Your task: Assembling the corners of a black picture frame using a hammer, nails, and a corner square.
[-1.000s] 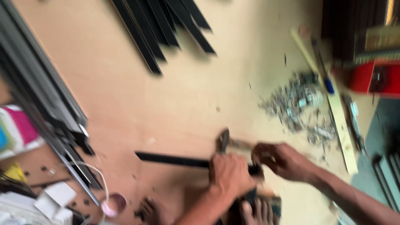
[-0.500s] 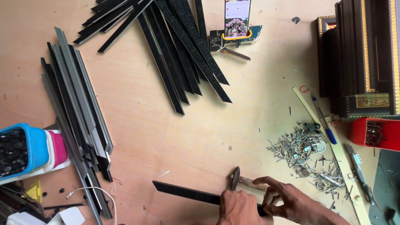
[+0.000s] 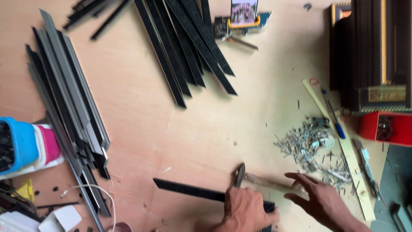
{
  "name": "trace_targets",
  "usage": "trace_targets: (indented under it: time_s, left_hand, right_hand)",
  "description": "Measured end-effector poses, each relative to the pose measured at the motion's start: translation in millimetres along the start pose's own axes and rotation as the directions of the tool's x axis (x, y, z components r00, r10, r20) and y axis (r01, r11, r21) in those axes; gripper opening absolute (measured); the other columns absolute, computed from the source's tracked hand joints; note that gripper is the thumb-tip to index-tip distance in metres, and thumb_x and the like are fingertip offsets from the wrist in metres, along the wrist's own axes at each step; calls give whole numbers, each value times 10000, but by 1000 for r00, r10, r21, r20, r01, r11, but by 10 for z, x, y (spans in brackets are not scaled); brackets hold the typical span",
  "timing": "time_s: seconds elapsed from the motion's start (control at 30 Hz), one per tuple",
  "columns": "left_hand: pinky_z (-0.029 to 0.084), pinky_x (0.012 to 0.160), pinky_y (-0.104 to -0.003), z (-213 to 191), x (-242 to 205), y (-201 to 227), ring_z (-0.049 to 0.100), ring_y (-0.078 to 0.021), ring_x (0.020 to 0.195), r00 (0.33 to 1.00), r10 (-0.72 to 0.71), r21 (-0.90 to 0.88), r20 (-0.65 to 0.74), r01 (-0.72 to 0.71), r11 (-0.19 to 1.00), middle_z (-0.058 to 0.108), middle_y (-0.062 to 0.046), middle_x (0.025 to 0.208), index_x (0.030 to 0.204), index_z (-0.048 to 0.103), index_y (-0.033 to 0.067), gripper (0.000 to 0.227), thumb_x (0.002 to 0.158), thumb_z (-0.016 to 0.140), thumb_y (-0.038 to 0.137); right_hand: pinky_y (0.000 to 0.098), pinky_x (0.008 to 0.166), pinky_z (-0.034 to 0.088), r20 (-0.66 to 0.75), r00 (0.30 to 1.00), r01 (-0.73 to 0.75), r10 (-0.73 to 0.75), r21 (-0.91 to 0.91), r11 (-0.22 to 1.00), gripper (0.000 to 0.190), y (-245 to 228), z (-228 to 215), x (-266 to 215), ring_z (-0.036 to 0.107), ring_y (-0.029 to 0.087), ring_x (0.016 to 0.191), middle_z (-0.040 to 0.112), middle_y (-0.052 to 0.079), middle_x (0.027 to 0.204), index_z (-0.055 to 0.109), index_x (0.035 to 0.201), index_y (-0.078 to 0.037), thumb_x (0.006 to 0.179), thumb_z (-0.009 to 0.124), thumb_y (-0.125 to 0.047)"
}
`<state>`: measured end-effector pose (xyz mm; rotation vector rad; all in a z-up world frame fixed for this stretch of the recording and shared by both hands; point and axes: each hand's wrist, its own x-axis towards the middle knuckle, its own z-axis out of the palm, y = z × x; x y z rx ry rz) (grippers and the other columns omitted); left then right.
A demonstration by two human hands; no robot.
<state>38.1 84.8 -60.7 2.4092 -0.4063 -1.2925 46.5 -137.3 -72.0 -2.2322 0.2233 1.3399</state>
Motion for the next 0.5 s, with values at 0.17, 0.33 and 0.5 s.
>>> trace_targets:
  time_s: [0.17,0.33,0.5]
  left_hand:
    - [475,559,-454,224,82,-33,621,-281,534,974,56,20,-218,-53,998,642,-144,587,660,746,83,644,805,577,687]
    - [417,444,-423,205,109,-16,536,-184,457,999,-35,123,22,32,992,576,-30,513,609,700,122,720,874,472,751]
    - [383,364,-372,50,68,18,471,-160,333,997,-52,165,61,42,985,516,-12,412,596,681,109,753,909,446,752]
  right_hand:
    - [431,743,576,-154,853,343,-499,-556,757,353,474,291,65,691,304,884,671,103,953,581,1132,-145,844,707,-306]
    - [390,864,529,81,994,-35,71,-380,924,418,644,867,32,670,273,988,670,102,1095,538,1236,-162,884,593,-379]
    - [469,1170,251,-277,905,-408,322,-357,840,767,711,3374,-552,404,310,1417,465,130,1495,402,1466,-114,928,235,-635]
